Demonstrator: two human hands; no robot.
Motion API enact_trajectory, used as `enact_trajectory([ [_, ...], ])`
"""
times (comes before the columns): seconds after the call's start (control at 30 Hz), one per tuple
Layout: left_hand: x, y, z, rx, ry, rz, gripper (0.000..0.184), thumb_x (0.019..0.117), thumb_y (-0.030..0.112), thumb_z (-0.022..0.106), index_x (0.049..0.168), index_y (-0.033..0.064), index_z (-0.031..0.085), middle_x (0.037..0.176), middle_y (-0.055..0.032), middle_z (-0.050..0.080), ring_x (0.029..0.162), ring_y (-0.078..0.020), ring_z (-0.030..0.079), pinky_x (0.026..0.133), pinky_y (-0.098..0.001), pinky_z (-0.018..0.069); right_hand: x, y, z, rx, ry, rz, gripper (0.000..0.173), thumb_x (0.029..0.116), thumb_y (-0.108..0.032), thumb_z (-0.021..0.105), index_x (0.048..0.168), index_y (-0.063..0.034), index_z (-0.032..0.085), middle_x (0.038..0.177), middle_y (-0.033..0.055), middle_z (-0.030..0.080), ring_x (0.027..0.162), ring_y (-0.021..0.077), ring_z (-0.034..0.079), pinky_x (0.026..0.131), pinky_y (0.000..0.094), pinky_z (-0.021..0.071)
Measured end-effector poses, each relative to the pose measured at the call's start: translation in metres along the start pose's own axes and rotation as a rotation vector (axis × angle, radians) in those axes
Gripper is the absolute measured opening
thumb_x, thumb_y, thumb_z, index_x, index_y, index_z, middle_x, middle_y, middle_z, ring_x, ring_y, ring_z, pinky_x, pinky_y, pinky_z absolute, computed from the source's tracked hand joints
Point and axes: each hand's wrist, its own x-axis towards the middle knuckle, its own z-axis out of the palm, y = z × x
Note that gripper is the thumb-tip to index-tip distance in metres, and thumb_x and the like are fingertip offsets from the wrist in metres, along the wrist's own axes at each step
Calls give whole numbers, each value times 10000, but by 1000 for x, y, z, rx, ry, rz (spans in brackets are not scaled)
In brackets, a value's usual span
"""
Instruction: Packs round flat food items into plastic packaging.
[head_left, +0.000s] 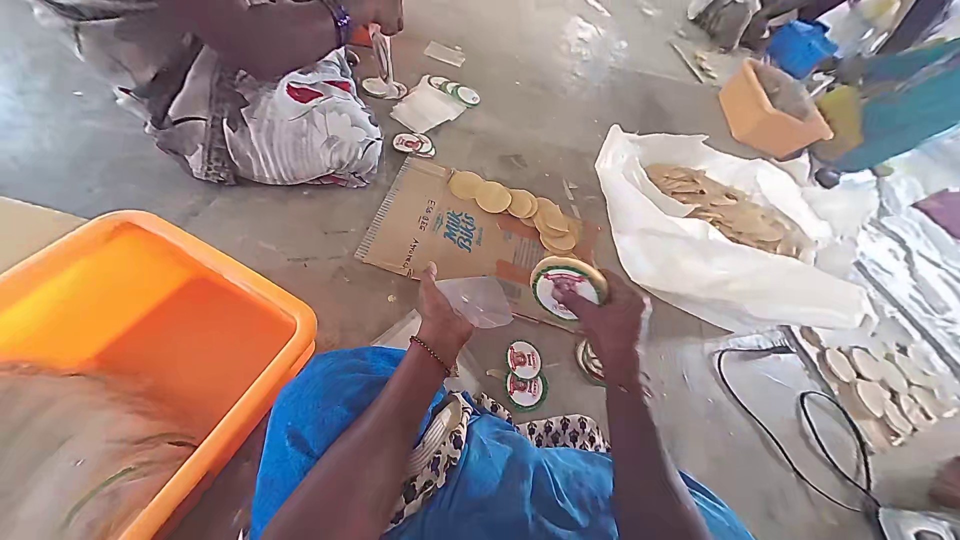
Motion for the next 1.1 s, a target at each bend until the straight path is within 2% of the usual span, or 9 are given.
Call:
enact_trajectory([
  [0.07, -5, -1, 3, 21, 7, 0, 789, 1011, 706, 218, 1497, 108, 389, 1396, -216, 530, 1216, -378, 558, 941, -618, 490, -27, -42, -25, 36, 8, -163, 350, 776, -248, 858, 1051, -93, 707, 867, 13, 702, 761, 80, 663, 694, 343, 562],
  [0.13, -7, -2, 5, 2, 0, 5, 741, 1023, 675, 241, 1466, 110, 423, 1362, -183, 560, 1191, -327, 577, 925, -557, 509, -42, -63, -26, 80, -17, -387, 298, 786, -259, 836, 1011, -100, 724, 863, -45, 711, 755, -16, 652, 669, 211, 560],
  [0.33, -10, 0, 5, -31, -29, -71, 714, 1014, 680, 267, 1429, 121, 428, 1249, -204, 578, 1045, -333, 608, 775, -524, 534, -44, -86, 9, -206, -76, -632, 182, 848, -181, 792, 987, -75, 745, 871, 66, 727, 759, 201, 696, 643, 414, 550],
  [0.5, -12, 0, 0, -74, -149, -34, 604, 1043, 610, 228, 1124, 105, 550, 855, -105, 636, 729, -213, 652, 601, -391, 556, -41, -87, 30, -256, -39, -687, 322, 797, -193, 847, 1071, -67, 733, 959, 115, 707, 889, 298, 680, 739, 476, 551],
  [0.7, -21, 2, -4, -15, -181, -21, 564, 1064, 578, 218, 1057, 110, 532, 746, -54, 591, 623, -146, 608, 557, -298, 532, -40, -77, 33, -187, -66, -667, 555, 685, -297, 903, 1160, -76, 721, 1049, 119, 697, 967, 303, 646, 802, 481, 527],
  [0.9, -12, -8, 1, -55, -173, -76, 596, 1035, 621, 255, 1064, 100, 544, 817, -82, 617, 703, -187, 623, 618, -371, 542, -39, -65, 34, -35, -98, -592, 174, 867, -185, 789, 996, -76, 747, 928, 43, 734, 786, 131, 683, 696, 337, 567],
  [1.0, -18, -3, -2, 115, -189, -59, 783, 956, 789, 230, 1307, 171, 560, 1097, -124, 660, 958, -274, 653, 738, -505, 554, -32, -68, 24, 134, -105, -369, 224, 841, -145, 817, 1032, -75, 724, 943, 21, 731, 781, 91, 686, 681, 294, 589],
  [1.07, -18, -1, -3, 210, -176, 35, 771, 957, 784, 306, 1396, 186, 516, 1212, -133, 628, 1023, -283, 627, 758, -500, 541, -22, -62, 16, 299, -114, -186, 270, 820, -83, 827, 1053, -63, 691, 919, 20, 731, 780, 87, 701, 692, 292, 607],
  [1.1, -16, 1, -3, 261, -168, 92, 735, 966, 752, 360, 1375, 166, 533, 1175, -121, 644, 952, -245, 646, 705, -428, 551, -16, -54, 13, 389, -108, -92, 281, 814, -63, 827, 1060, -61, 691, 909, 19, 732, 774, 86, 702, 693, 282, 609],
])
